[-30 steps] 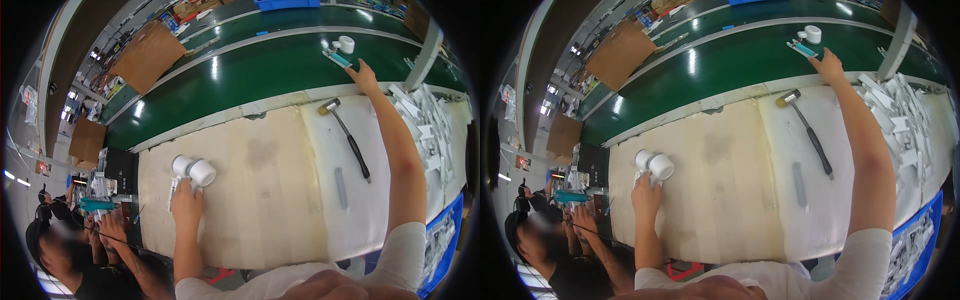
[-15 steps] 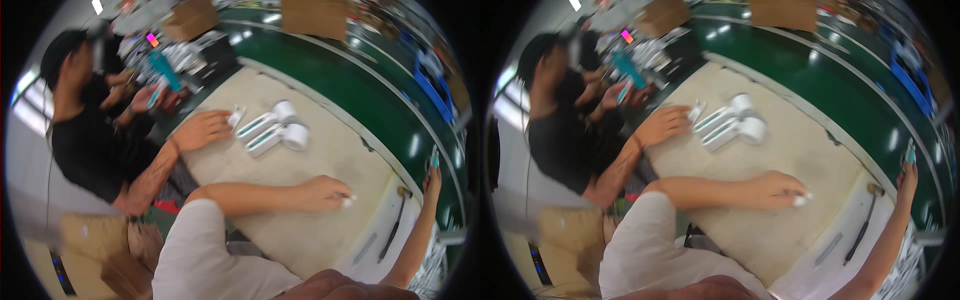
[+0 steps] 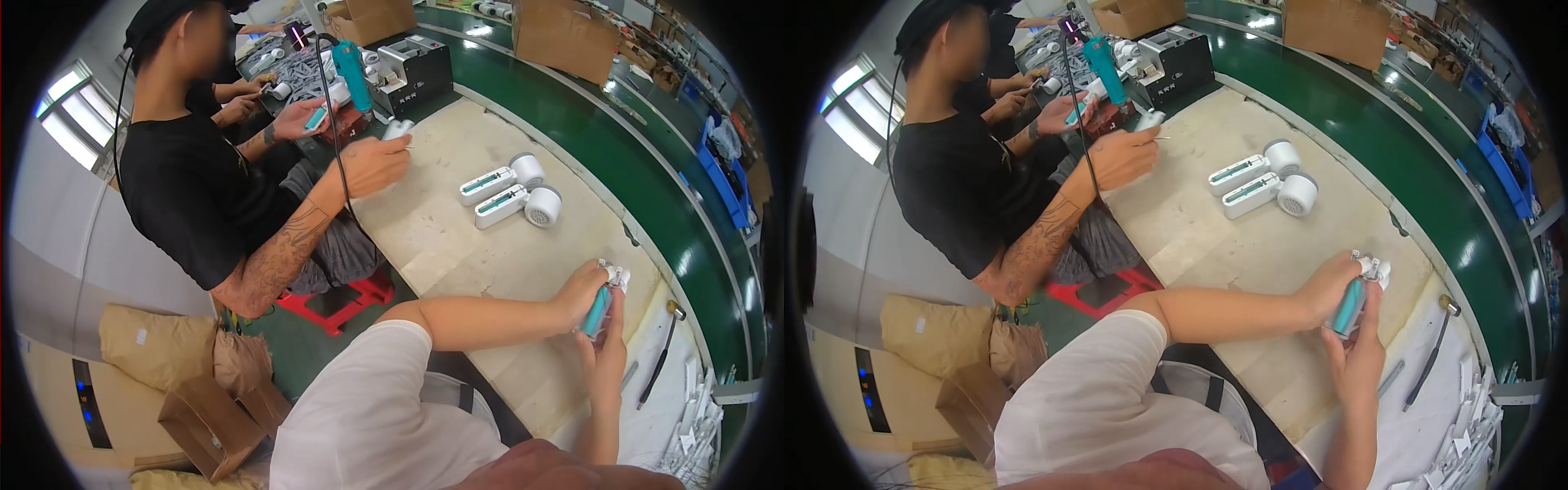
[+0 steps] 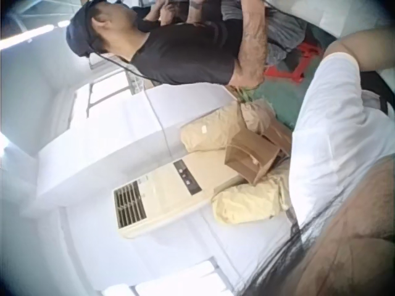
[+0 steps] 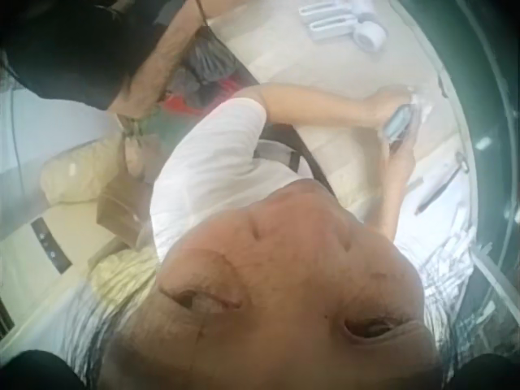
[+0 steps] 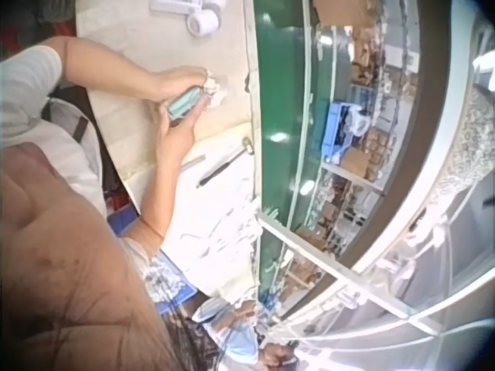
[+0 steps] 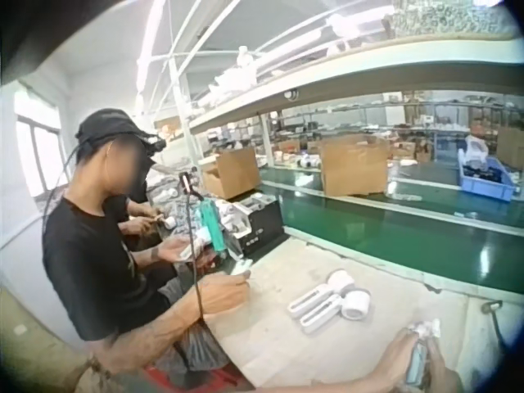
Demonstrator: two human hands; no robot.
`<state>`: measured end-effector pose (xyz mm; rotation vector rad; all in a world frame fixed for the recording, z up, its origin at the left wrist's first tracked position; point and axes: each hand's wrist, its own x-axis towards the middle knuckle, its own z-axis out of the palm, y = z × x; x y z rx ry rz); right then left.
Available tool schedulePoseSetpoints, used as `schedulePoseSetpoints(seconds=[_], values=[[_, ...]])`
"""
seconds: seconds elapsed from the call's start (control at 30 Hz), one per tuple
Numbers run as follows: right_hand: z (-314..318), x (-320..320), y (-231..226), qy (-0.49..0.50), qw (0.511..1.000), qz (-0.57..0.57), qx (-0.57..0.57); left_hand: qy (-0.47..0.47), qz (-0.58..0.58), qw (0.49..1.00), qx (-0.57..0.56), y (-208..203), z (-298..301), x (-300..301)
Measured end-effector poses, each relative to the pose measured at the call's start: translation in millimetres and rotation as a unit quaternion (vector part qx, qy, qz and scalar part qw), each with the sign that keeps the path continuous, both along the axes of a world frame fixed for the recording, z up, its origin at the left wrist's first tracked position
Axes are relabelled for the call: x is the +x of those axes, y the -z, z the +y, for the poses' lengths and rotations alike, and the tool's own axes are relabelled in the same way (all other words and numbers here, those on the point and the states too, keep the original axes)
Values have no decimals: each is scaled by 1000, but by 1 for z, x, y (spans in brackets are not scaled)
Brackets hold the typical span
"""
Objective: The person assembles portable fans by connecting the fan heads to the battery housings, snapping the plastic handle covers into place by hand, and setting the assembled units on the table.
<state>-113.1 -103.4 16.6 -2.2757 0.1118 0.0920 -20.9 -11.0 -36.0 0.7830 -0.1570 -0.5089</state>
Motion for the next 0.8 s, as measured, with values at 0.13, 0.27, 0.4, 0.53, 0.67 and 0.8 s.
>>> schedulePoseSetpoints(seconds=[0.13,0.27,0.4,0.53,0.67,0.8], values=[[-41,-7,13,20,940,-303,-153,115,46,991,-39,-20,14,2],[-46,-9,31,14,979,-159,128,314,76,942,-85,-35,24,-11],[-50,-20,43,47,941,-50,331,323,44,940,-99,-40,35,-13],[-57,-18,48,54,926,-106,358,294,54,951,-75,-31,36,-7],[-81,-9,31,7,883,-374,-285,243,-116,942,203,14,22,20],[-83,2,24,-27,854,-412,-317,282,-89,916,272,-8,28,19]])
